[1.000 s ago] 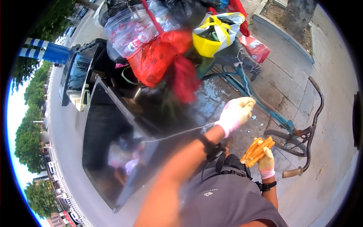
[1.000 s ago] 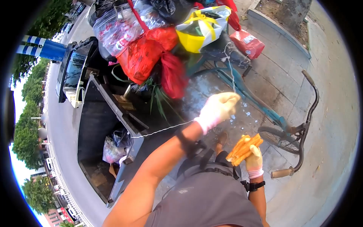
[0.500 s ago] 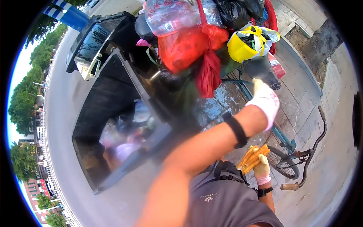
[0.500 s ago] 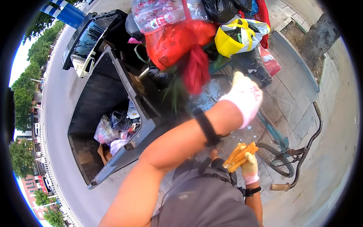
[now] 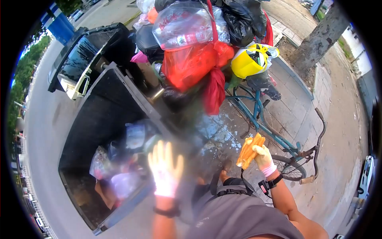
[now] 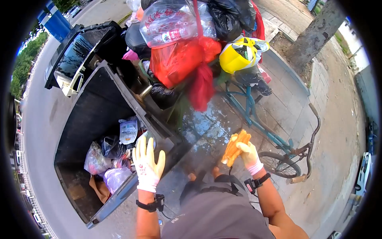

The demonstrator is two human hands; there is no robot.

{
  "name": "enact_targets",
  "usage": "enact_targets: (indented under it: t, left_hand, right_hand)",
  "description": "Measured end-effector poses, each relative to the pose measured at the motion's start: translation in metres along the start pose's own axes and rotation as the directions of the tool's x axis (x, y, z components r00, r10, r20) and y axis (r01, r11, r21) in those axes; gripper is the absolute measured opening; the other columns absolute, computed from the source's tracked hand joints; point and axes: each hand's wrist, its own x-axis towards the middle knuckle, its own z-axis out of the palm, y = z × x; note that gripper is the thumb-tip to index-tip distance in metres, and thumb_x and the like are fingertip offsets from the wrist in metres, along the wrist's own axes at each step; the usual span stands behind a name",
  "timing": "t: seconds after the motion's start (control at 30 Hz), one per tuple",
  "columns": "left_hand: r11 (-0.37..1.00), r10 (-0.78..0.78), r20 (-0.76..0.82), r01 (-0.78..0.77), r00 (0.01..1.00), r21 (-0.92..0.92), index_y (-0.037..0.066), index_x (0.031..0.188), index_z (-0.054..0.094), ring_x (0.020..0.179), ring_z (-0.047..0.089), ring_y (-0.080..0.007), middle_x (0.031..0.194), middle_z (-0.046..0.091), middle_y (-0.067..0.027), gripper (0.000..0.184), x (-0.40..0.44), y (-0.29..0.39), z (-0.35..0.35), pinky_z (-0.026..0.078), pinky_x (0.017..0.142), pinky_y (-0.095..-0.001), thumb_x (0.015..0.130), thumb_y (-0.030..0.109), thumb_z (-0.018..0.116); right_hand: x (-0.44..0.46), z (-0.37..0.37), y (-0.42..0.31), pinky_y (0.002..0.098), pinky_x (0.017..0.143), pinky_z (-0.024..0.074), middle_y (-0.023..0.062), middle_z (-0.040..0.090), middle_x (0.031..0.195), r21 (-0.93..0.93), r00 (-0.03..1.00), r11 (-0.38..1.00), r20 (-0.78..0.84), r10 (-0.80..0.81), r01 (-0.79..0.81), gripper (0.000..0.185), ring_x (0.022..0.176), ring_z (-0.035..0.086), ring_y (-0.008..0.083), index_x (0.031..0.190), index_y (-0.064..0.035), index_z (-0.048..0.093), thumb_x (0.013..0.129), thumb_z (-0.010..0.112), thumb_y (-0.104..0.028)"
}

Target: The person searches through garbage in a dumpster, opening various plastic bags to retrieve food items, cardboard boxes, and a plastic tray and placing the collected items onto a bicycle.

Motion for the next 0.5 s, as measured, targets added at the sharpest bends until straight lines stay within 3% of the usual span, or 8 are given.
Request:
enact_targets:
  t: [0.07,0.1,0.2,0.27,0.37,0.4,0.47,0.5]
  left_hand:
    - [0.993,-0.08,-0.014,0.078,0.997,-0.092,-0.002,0.146,0.06,0.142,0.051,-0.0465,0.156,0.054,-0.0272,0.06,-0.014,-0.009,-0.003,0.035,0.123,-0.0572,0.095,0.026,0.075]
    - [0.993,0.007,0.02,-0.005,1.0,-0.116,-0.001,0.148,0.059,0.142,0.051,-0.0467,0.157,0.054,-0.0272,0.062,-0.011,-0.011,-0.007,0.035,0.123,-0.0579,0.094,0.027,0.075]
    - [0.997,0.069,0.067,-0.066,0.995,-0.048,0.0,0.149,0.058,0.142,0.052,-0.046,0.156,0.055,-0.0267,0.062,-0.011,-0.013,-0.016,0.035,0.122,-0.0581,0.095,0.027,0.075]
    - [0.999,0.048,0.074,-0.046,0.996,-0.024,0.0,0.148,0.06,0.142,0.052,-0.0448,0.155,0.056,-0.0265,0.06,-0.01,-0.015,-0.029,0.035,0.122,-0.0586,0.096,0.027,0.073]
    - [1.0,-0.017,0.125,0.017,0.992,0.0,-0.003,0.146,0.06,0.14,0.054,-0.0446,0.152,0.058,-0.0278,0.06,-0.016,-0.031,-0.03,0.034,0.122,-0.059,0.095,0.028,0.074]
    - [0.998,-0.011,0.133,0.003,0.991,0.062,-0.004,0.144,0.061,0.135,0.057,-0.0449,0.15,0.059,-0.0283,0.059,-0.019,-0.039,-0.024,0.038,0.119,-0.0571,0.095,0.027,0.073]
    - [0.996,-0.089,0.199,0.09,0.976,0.001,-0.005,0.142,0.061,0.129,0.06,-0.0449,0.147,0.06,-0.0286,0.057,-0.02,-0.043,-0.016,0.043,0.114,-0.0538,0.096,0.026,0.073]
    - [1.0,-0.003,0.143,0.001,0.99,0.016,-0.005,0.138,0.063,0.122,0.064,-0.0432,0.14,0.064,-0.0269,0.052,-0.015,-0.042,-0.016,0.048,0.107,-0.0511,0.095,0.023,0.072]
  right_hand:
    - [0.013,0.029,-0.02,0.0411,0.108,0.0517,0.0119,0.069,0.126,-0.029,0.997,0.997,0.044,-0.068,0.069,0.049,0.118,0.068,0.0266,0.135,-0.0001,0.061,0.096,0.075,-0.026]
    - [0.021,0.04,-0.03,0.041,0.107,0.052,0.0117,0.069,0.126,-0.042,0.995,0.995,0.045,-0.093,0.095,0.049,0.117,0.068,0.0263,0.135,-0.0002,0.062,0.096,0.075,-0.027]
    - [0.055,0.056,-0.047,0.0393,0.104,0.0529,0.0102,0.068,0.126,-0.092,0.981,0.978,0.063,-0.182,0.187,0.049,0.116,0.068,0.0236,0.135,-0.0002,0.062,0.096,0.075,-0.027]
    - [0.069,0.083,-0.077,0.0409,0.11,0.0501,0.0093,0.068,0.127,-0.185,0.975,0.958,0.055,-0.213,0.22,0.054,0.118,0.067,0.0246,0.137,-0.0021,0.062,0.093,0.078,-0.028]
    - [0.109,0.106,-0.117,0.0362,0.107,0.0498,0.0057,0.068,0.124,-0.329,0.943,0.883,0.096,-0.32,0.333,0.056,0.115,0.066,0.0184,0.138,-0.0012,0.062,0.091,0.081,-0.024]
    - [0.124,0.111,-0.132,0.0351,0.106,0.05,0.0054,0.068,0.124,-0.344,0.939,0.873,0.115,-0.325,0.345,0.055,0.115,0.065,0.0176,0.138,-0.0009,0.063,0.091,0.081,-0.023]
    - [0.16,0.12,-0.164,0.0337,0.104,0.0508,0.0045,0.069,0.123,-0.502,0.901,0.756,0.131,-0.413,0.42,0.051,0.112,0.066,0.0168,0.136,-0.0009,0.064,0.092,0.08,-0.02]
    - [0.184,0.121,-0.176,0.0334,0.101,0.0525,0.0038,0.069,0.122,-0.555,0.88,0.699,0.143,-0.454,0.451,0.05,0.11,0.066,0.0153,0.136,-0.0023,0.065,0.093,0.081,-0.021]
